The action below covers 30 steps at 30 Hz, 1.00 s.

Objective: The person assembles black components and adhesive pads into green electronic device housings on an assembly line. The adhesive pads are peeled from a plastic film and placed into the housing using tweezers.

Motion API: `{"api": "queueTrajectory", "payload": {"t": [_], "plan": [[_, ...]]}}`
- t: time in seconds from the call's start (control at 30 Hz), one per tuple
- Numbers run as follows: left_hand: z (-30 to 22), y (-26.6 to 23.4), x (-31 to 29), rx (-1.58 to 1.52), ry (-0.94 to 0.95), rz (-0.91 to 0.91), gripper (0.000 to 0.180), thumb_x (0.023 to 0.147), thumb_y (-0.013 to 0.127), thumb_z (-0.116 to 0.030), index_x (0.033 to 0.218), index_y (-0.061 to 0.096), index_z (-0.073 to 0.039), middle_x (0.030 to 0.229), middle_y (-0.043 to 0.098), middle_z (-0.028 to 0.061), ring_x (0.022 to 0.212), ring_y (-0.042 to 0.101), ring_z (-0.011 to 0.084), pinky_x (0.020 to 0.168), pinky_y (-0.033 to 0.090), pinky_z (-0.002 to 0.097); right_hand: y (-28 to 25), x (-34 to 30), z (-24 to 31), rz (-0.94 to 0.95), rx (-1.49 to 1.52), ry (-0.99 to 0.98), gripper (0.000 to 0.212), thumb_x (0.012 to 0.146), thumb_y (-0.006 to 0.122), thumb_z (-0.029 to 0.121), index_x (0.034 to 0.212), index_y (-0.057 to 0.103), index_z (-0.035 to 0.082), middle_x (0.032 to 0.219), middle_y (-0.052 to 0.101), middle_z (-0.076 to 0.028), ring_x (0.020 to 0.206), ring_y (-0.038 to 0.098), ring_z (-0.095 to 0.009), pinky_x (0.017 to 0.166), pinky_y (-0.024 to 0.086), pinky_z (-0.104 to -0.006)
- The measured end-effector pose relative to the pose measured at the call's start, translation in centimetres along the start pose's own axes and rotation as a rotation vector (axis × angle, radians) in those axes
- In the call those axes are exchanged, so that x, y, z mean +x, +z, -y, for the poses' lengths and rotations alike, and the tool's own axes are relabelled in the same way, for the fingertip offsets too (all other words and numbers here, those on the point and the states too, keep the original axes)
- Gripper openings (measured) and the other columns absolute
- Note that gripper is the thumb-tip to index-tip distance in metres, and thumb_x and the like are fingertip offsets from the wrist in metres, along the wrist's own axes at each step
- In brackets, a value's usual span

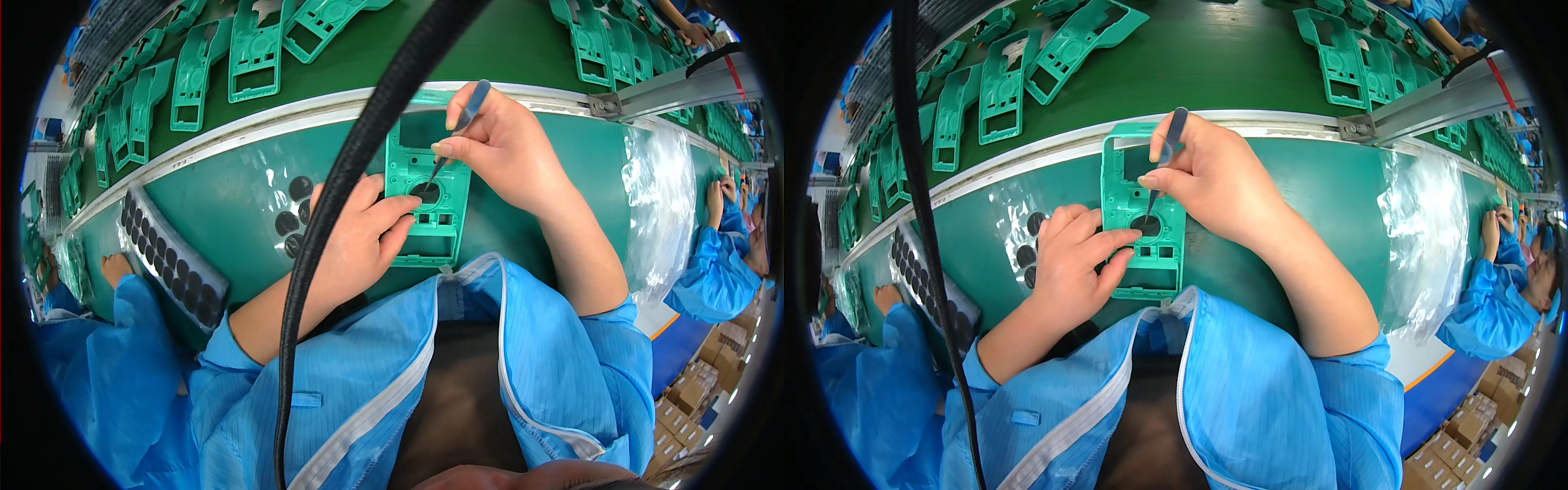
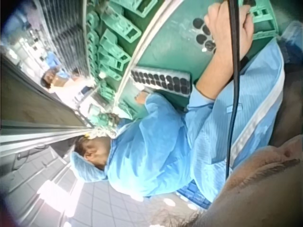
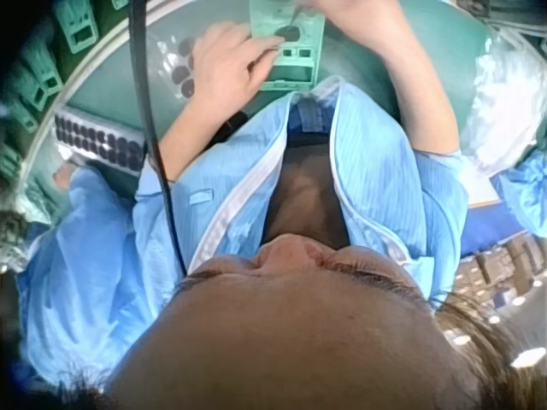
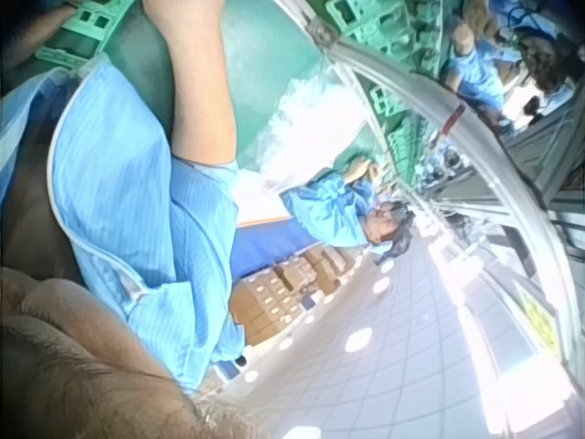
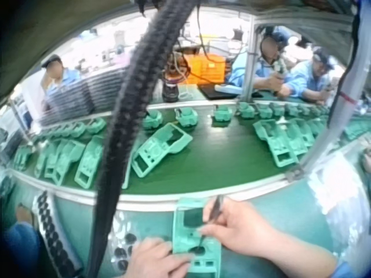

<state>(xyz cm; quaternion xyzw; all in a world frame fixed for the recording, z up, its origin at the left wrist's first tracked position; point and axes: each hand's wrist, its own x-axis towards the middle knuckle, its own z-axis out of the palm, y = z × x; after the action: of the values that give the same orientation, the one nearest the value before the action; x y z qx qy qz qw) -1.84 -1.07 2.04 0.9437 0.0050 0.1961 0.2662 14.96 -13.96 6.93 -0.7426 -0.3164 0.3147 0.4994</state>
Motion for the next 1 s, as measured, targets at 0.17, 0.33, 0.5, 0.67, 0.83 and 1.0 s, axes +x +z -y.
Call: {"api": "queueTrajectory", "payload": {"t": [0.17,0.33,0.5,0.67,0.83,1.0], "plan": [[0.2,-0.1,0.3,-0.026,0.042,0.0,0.027,0.065,0.073,-0.007,0.091,0.07,-0.013,0.094,0.062,0.003,0.086,0.052,0.0254,0.072,0.038,0.0382,-0.1,0.1,-0.7,0.016,0.026,-0.016,0.019,0.083,0.065,0.001,0.094,0.05,0.004,0.074,0.065,-0.008,0.069,0.063,-0.011,0.063,0.049,-0.0272],[0.2,-0.2,0.3,0.022,0.065,0.009,0.029,0.068,0.069,-0.004,0.095,0.07,-0.014,0.093,0.061,0.0065,0.085,0.052,0.0275,0.072,0.038,0.0389,0.2,0.0,-0.2,0.028,0.04,-0.031,0.02,0.083,0.065,-0.001,0.094,0.049,0.005,0.073,0.064,-0.006,0.069,0.062,-0.01,0.061,0.047,-0.025],[-0.2,-0.7,0.5,0.052,0.067,0.056,0.031,0.07,0.068,-0.004,0.099,0.07,-0.015,0.091,0.059,0.0069,0.085,0.051,0.0282,0.072,0.037,0.0385,0.3,0.1,-0.9,0.022,0.037,-0.075,0.02,0.081,0.066,0.003,0.093,0.051,0.004,0.074,0.066,-0.01,0.07,0.065,-0.015,0.063,0.049,-0.029],[0.0,-0.9,0.6,0.091,0.066,0.094,0.032,0.071,0.068,-0.006,0.101,0.07,-0.018,0.091,0.058,0.0065,0.086,0.051,0.0284,0.071,0.036,0.0379,0.4,0.4,-1.3,0.009,0.007,-0.112,0.02,0.079,0.068,0.004,0.092,0.052,0.004,0.073,0.066,-0.011,0.07,0.067,-0.019,0.063,0.049,-0.0309],[-0.2,-1.1,0.3,0.112,0.073,0.095,0.033,0.072,0.068,-0.007,0.103,0.07,-0.019,0.09,0.056,0.0066,0.086,0.05,0.0283,0.071,0.036,0.0376,0.7,-0.3,-0.2,-0.002,-0.031,-0.103,0.021,0.078,0.068,0.005,0.092,0.052,0.004,0.072,0.066,-0.011,0.07,0.068,-0.021,0.062,0.05,-0.0319],[0.1,-1.3,0.1,0.14,0.058,0.147,0.037,0.072,0.066,-0.008,0.106,0.069,-0.021,0.098,0.055,0.0055,0.093,0.05,0.0266,0.072,0.035,0.0376,1.1,-0.9,0.8,0.006,-0.084,-0.108,0.021,0.078,0.067,0.005,0.092,0.052,0.004,0.069,0.065,-0.013,0.067,0.067,-0.026,0.059,0.05,-0.0346]]}}
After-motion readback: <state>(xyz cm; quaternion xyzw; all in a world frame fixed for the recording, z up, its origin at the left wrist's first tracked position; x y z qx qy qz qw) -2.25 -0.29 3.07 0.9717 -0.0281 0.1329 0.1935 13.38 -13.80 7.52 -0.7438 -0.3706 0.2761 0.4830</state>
